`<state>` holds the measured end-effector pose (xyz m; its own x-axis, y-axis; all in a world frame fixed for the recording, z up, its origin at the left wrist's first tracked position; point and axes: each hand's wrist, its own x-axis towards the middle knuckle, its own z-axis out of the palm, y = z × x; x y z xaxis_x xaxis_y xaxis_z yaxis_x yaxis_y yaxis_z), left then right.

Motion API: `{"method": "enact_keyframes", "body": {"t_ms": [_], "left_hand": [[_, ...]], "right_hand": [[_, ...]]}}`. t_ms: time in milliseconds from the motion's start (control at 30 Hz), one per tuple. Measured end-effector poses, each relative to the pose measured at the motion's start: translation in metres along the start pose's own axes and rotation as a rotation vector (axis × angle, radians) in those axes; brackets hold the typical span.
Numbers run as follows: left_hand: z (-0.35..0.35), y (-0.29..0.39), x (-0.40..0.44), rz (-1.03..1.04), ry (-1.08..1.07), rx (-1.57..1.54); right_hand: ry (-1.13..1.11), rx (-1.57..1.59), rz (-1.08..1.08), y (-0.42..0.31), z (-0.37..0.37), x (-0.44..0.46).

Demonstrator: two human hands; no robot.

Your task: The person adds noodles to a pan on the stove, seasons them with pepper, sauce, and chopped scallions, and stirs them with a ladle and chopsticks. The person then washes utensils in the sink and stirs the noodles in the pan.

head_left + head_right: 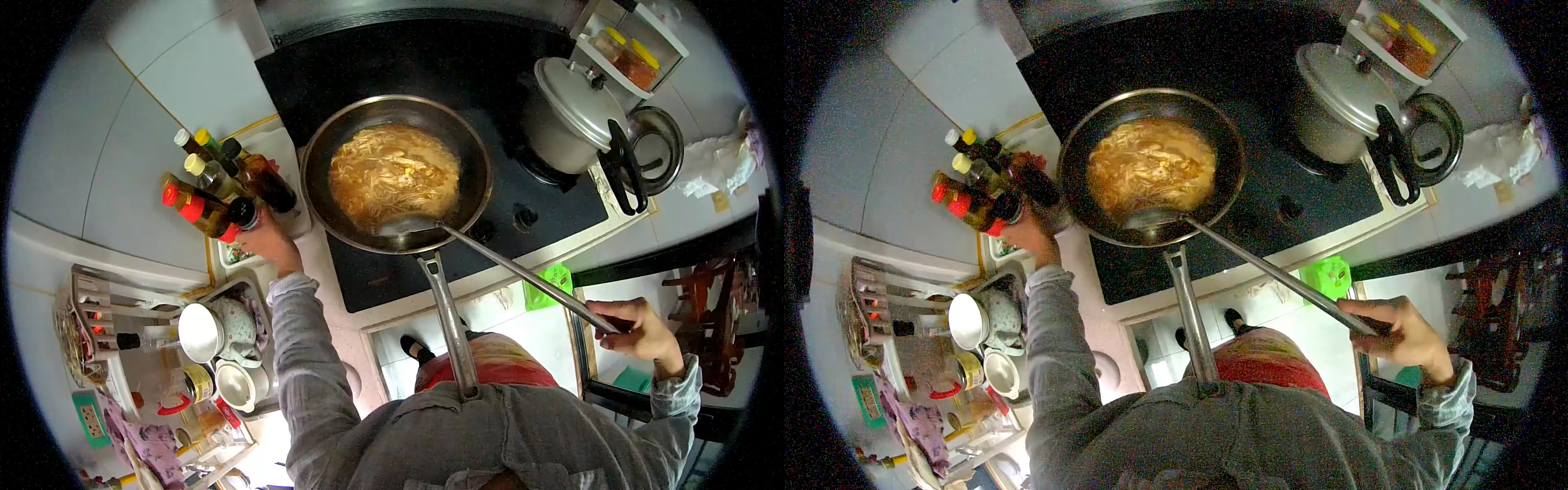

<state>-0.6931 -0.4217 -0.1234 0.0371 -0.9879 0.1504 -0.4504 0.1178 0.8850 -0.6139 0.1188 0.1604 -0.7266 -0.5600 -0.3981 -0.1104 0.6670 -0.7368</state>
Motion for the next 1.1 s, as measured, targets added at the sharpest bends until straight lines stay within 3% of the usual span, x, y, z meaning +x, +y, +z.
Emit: {"method": "enact_keyframes", "body": {"t_ms": [133, 167, 233, 267, 300, 367, 467, 600, 700, 733, 867, 967, 1100], "left_hand": [[-0.033, 0.033, -0.015, -0.048, -0.005, 0.187], [-0.027, 0.020, -0.012, 0.030, -0.033, -0.007], [-0.019, -0.020, 0.004, 0.195, -0.054, -0.377], [-0.028, -0.019, 0.000, 0.334, 0.067, -0.212], [-0.031, -0.031, 0.007, 0.343, 0.043, -0.134], [-0.092, 0.040, -0.034, 0.369, -0.111, -0.337], [-0.132, 0.066, -0.047, 0.417, -0.411, -0.463], [-0.150, 0.087, -0.057, 0.490, -0.601, -0.204], [-0.157, 0.122, -0.086, 0.811, -0.528, 0.082], [-0.158, 0.134, -0.097, 0.772, -0.556, 0.116], [-0.153, 0.165, -0.120, 1.263, -0.263, 0.301], [-0.138, 0.166, -0.126, 1.345, -0.278, 0.460], [-0.121, 0.157, -0.132, 1.308, -0.311, 0.590]], "right_hand": [[0.103, -0.203, -0.129, 0.019, 0.016, 0.024], [0.124, -0.249, -0.172, 0.021, 0.016, 0.031], [0.089, -0.083, -0.079, 0.028, 0.013, 0.042], [0.076, 0.007, -0.046, 0.037, 0.010, 0.045], [0.061, 0.100, -0.010, 0.044, 0.007, 0.051], [-0.037, 0.418, -0.026, 0.049, 0.002, 0.060], [-0.073, 0.669, -0.055, 0.054, 0.006, 0.071], [-0.205, 0.965, 0.051, 0.039, 0.007, 0.072], [-0.342, 1.045, 0.005, 0.051, 0.004, 0.074], [-0.379, 1.079, -0.001, 0.056, 0.002, 0.074], [-0.430, 1.208, 0.000, 0.071, -0.002, 0.069], [-0.419, 1.284, 0.037, 0.080, -0.004, 0.065], [-0.427, 1.351, 0.055, 0.085, -0.011, 0.059]]}}
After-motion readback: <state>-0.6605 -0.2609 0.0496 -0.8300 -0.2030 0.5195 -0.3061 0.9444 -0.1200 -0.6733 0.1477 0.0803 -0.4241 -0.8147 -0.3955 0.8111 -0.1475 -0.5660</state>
